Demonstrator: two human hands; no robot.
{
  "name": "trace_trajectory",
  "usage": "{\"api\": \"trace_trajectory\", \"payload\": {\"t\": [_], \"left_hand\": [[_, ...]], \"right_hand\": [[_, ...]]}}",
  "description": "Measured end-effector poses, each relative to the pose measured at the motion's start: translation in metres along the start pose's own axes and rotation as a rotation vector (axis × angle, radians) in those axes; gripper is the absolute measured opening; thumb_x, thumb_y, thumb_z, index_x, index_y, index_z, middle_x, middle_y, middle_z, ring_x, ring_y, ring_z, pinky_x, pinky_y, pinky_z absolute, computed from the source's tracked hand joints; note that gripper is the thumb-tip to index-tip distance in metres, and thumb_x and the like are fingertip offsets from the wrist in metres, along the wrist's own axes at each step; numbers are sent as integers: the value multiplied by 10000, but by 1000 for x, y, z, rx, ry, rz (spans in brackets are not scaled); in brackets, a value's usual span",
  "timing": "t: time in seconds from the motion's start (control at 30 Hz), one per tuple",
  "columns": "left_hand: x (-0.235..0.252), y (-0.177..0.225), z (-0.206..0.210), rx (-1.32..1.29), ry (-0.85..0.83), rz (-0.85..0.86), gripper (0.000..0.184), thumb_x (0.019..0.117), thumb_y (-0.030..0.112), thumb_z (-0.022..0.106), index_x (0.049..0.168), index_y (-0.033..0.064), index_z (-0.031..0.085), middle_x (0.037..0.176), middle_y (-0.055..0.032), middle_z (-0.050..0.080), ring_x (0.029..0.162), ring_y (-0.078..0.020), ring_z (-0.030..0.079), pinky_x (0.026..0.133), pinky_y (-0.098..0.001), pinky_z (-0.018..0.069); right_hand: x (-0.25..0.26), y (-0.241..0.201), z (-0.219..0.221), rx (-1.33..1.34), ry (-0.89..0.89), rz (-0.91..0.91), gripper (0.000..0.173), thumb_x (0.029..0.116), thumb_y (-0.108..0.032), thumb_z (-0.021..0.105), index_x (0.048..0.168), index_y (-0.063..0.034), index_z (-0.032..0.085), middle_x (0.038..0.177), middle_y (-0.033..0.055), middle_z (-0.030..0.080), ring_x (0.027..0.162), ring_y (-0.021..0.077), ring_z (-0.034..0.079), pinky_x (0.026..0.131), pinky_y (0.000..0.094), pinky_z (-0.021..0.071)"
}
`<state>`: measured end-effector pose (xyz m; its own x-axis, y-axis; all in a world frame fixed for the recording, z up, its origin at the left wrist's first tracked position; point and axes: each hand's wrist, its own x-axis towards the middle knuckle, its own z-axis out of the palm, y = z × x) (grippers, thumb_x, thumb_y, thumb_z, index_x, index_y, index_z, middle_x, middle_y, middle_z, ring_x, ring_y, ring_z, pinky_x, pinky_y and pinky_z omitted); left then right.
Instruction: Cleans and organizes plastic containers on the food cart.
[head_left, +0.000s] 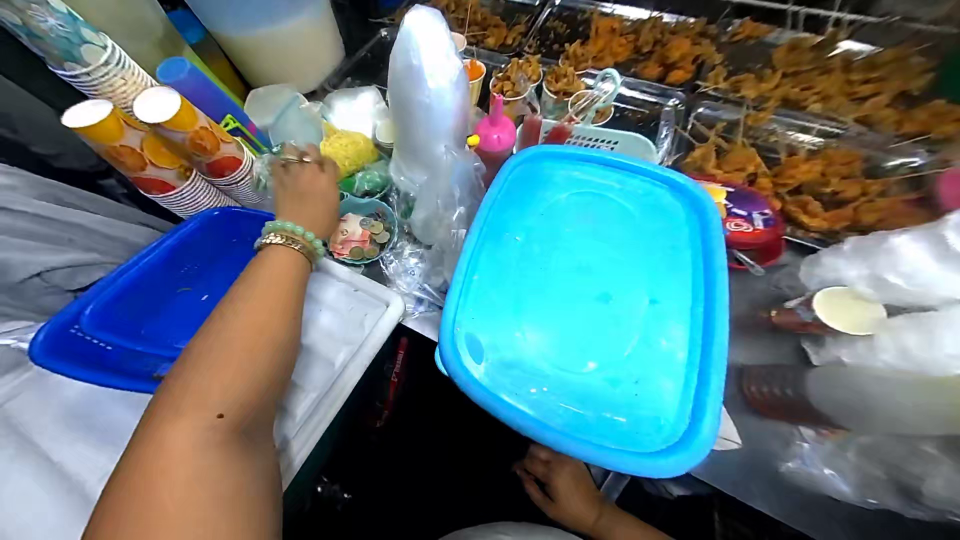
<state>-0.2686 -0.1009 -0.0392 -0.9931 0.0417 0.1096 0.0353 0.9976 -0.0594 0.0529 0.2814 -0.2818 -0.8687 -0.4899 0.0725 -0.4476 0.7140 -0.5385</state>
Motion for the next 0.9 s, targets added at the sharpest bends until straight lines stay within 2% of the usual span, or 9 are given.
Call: {"api": "trace_trajectory", "payload": {"t": [0.1, 0.17, 0.33, 0.47, 0.53, 0.6, 0.7, 0.8, 0.9], "left_hand": [[1, 11, 32, 115, -336, 68, 211, 905, 7, 688, 1096, -80, 709, 1271, -307, 627, 1326, -518, 474, 1099, -685, 336], [-1, 14, 45, 181, -415, 40, 190, 928, 22, 669, 1086, -68, 721, 1274, -269, 648, 1353, -489, 464, 1116, -675, 309], [6, 7, 39, 153, -305, 16, 249, 976, 118, 668, 1143, -62, 702, 1261, -293, 642, 1309, -502, 501, 1099, -693, 313], [5, 9, 3, 22, -139, -28, 257, 989, 48, 588, 1158, -139, 638, 1254, -367, 602, 1270, -549, 516, 1076, -688, 354], [1, 9, -15, -94, -94, -102, 292, 993, 38, 561, 1208, -159, 590, 1279, -390, 569, 1231, -570, 540, 1000, -710, 417], [-2, 10, -24, -185, -80, -179, 301, 1008, 32, 543, 1253, -143, 537, 1254, -398, 566, 1176, -576, 572, 946, -714, 450], [-6, 9, -21, -275, -50, -179, 315, 1006, -23, 525, 1314, -91, 526, 1244, -389, 580, 1169, -573, 582, 963, -705, 451], [-9, 8, -8, -295, -6, -118, 236, 1008, 4, 521, 1174, -110, 643, 1248, -362, 578, 1192, -532, 568, 1009, -669, 435], [-10, 13, 2, -204, -39, -112, 344, 1043, 121, 455, 1071, -134, 684, 1250, -366, 576, 1218, -523, 552, 1023, -673, 409]], "right_hand": [[-1, 0, 1, -3, -3, 9, 208, 904, -252, 633, 881, -129, 800, 804, 67, 730, 748, 231, 735, 655, 452, 614], [0, -1, -2, 13, -20, 20, 202, 908, -245, 638, 889, -125, 799, 808, 73, 727, 754, 242, 736, 660, 463, 613], [-2, 2, 0, 14, -7, 6, 205, 906, -249, 629, 861, -131, 791, 806, 56, 725, 747, 223, 732, 644, 444, 612], [1, 1, -1, 16, -17, 3, 219, 919, -255, 623, 883, -126, 796, 822, 65, 735, 768, 238, 740, 662, 463, 614], [2, 0, -1, 13, -21, 7, 210, 909, -251, 631, 887, -130, 800, 827, 65, 740, 778, 244, 742, 675, 474, 615], [2, 0, -1, 11, -22, 5, 211, 916, -251, 628, 889, -130, 798, 825, 67, 736, 780, 245, 740, 677, 472, 614], [2, 2, 1, -2, 18, -10, 213, 903, -255, 621, 858, -138, 794, 797, 54, 725, 754, 230, 732, 649, 450, 607], [1, 4, 4, -13, 37, -20, 229, 904, -273, 606, 845, -150, 790, 792, 36, 723, 747, 208, 727, 644, 424, 603], [1, 4, 2, 9, 6, -16, 227, 914, -259, 609, 852, -135, 788, 793, 48, 717, 747, 218, 725, 646, 431, 604]]}}
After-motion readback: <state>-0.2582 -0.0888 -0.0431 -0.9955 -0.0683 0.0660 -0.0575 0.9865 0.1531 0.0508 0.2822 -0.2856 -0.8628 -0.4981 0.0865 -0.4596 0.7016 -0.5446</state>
